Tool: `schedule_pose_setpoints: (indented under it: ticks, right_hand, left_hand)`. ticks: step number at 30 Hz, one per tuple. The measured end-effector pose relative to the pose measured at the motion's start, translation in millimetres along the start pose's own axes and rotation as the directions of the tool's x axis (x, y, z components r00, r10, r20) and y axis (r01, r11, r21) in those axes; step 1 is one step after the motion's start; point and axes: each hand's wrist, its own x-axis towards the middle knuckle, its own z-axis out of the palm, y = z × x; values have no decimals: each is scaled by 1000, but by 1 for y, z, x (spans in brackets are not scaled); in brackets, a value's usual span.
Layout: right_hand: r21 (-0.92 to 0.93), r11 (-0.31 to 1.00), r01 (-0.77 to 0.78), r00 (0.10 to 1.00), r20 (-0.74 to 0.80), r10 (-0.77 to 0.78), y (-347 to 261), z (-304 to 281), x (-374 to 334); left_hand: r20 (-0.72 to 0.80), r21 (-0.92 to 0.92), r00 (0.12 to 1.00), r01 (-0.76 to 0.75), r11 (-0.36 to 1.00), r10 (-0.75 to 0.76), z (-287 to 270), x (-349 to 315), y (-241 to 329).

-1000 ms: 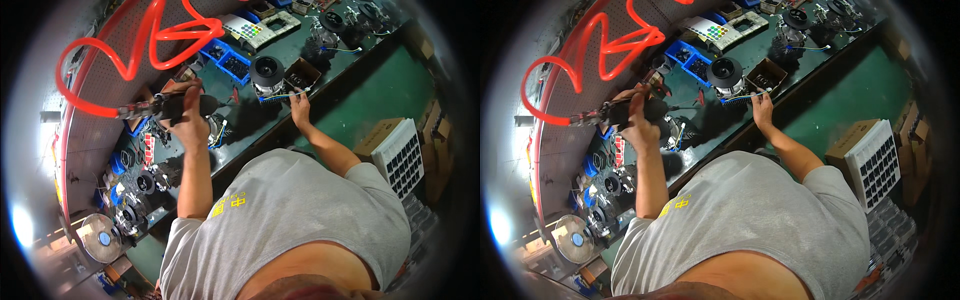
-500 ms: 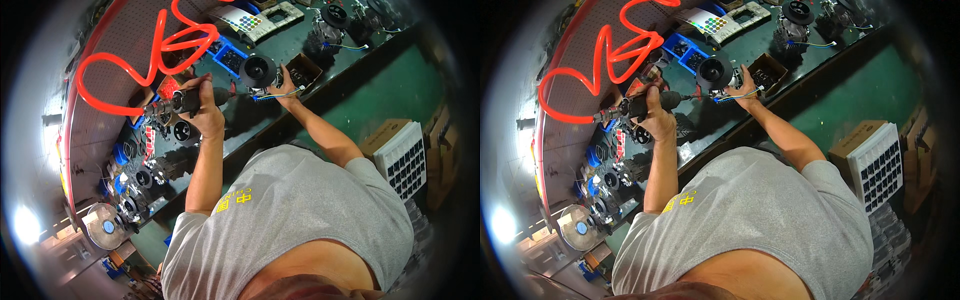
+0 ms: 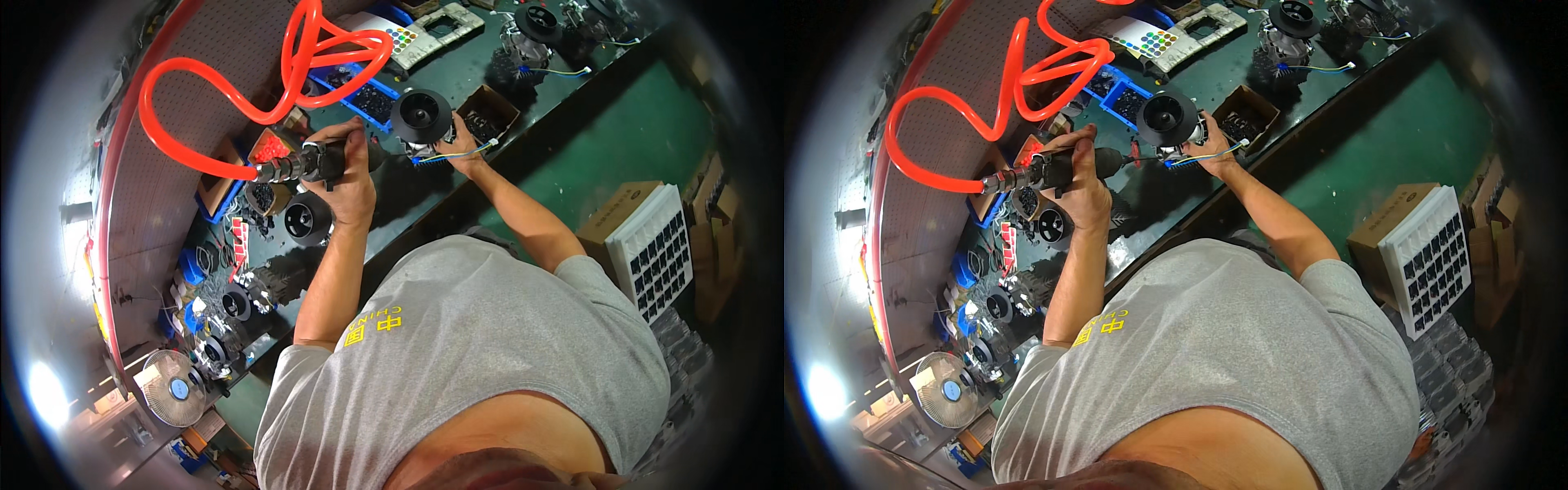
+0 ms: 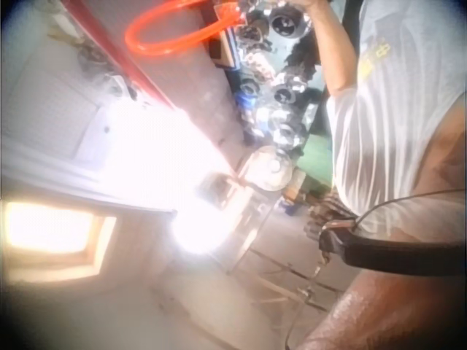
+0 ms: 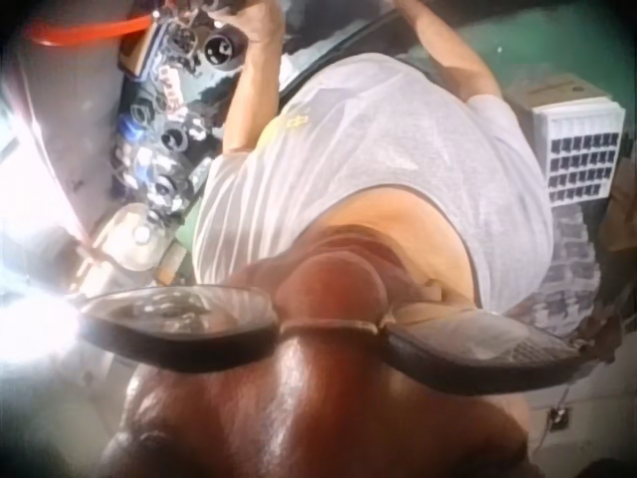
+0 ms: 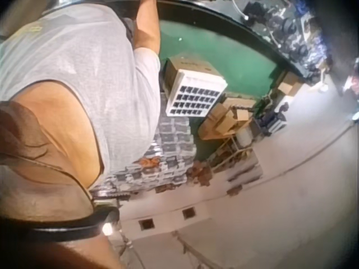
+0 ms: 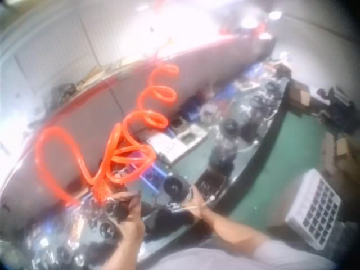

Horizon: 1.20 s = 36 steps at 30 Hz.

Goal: The person assembles small electric motors on a workbench. They use a pneumatic impact wrench to tighten screws on motor housings, then insert a metal shaft into each unit. The person handles multiple motors one at a time, placing each completed unit on the bench.

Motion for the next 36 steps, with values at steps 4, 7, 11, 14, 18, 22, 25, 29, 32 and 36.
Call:
schedule_pose_setpoints:
  ticks: [4, 7, 11, 14, 18, 22, 25, 29, 32, 36]
  right_hand:
    - [46, 997, -67, 997, 29, 66, -22, -3, -2]
    - [77, 996, -52, 998, 21, 51, -13, -2, -1]
    - [12, 1000, -21, 1000, 20, 21, -8, -3, 0]
    - [-95, 995, -28, 999, 19, 30, -1, -6, 2]
    - [-95, 995, -8, 1000, 22, 10, 1, -6, 3]
    - [-105, 990, -92, 993, 59, 99, -11, -13, 3]
    - [-93, 993, -78, 995, 55, 84, -13, -11, 5]
    - [-7, 995, -101, 992, 77, 101, -20, -11, 3]
    - [94, 994, -53, 997, 66, 47, -6, -6, 3]
    - [-71, 997, -11, 999, 41, 14, -5, -4, 3]
  left_hand:
    - [20, 71, 999, 28, 997, -29, -5, 1, 5]
    - [10, 30, 997, 71, 997, -72, 0, 2, 13]
    - [219, 27, 962, 161, 987, -163, 2, 16, 11]
    - [414, 65, 845, 342, 937, -337, 15, 30, 22]
    - [377, -60, 885, 317, 947, -273, 28, 27, 11]
    - [354, 136, 883, 277, 951, -307, 24, 28, -4]
    - [297, 7, 904, 321, 947, -309, 30, 27, -4]
    - [296, 31, 910, 293, 955, -289, 34, 27, -6]
    - [298, 58, 921, 247, 967, -253, 37, 24, -9]
    - [187, 80, 945, 256, 963, -267, 44, 18, -5]
